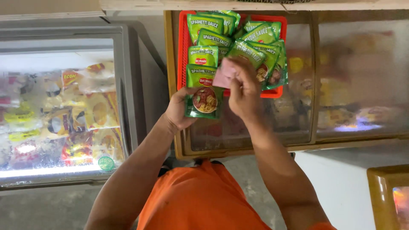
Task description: Wiping sauce packets with a cloth and arranging them on a store shelf.
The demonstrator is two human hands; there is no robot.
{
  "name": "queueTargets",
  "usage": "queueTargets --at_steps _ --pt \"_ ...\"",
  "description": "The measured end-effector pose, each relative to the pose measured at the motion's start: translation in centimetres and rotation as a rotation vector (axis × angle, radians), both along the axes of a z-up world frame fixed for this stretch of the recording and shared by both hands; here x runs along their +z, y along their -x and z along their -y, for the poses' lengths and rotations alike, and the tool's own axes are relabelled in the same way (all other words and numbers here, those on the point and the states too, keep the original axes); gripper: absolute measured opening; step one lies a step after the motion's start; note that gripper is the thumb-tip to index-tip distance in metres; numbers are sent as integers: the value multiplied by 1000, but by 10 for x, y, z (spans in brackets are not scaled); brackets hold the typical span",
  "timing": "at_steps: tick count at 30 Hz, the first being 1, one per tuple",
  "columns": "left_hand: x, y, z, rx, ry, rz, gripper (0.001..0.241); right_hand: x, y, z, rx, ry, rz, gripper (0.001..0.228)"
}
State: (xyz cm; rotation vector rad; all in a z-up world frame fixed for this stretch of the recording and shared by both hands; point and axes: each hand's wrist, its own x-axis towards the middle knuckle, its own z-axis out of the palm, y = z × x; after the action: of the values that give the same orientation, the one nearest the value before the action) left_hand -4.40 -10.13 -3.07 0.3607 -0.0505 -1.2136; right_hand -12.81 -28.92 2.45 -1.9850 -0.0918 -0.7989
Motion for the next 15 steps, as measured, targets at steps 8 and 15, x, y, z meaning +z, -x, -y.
queueTargets --at_steps 8,15 --pt "6 0 0 48 -228 165 44 -50 -14 23 -145 291 -31 42" --pt "21 -12 7 193 -445 -4 45 32 13 -6 326 -247 -653 73"
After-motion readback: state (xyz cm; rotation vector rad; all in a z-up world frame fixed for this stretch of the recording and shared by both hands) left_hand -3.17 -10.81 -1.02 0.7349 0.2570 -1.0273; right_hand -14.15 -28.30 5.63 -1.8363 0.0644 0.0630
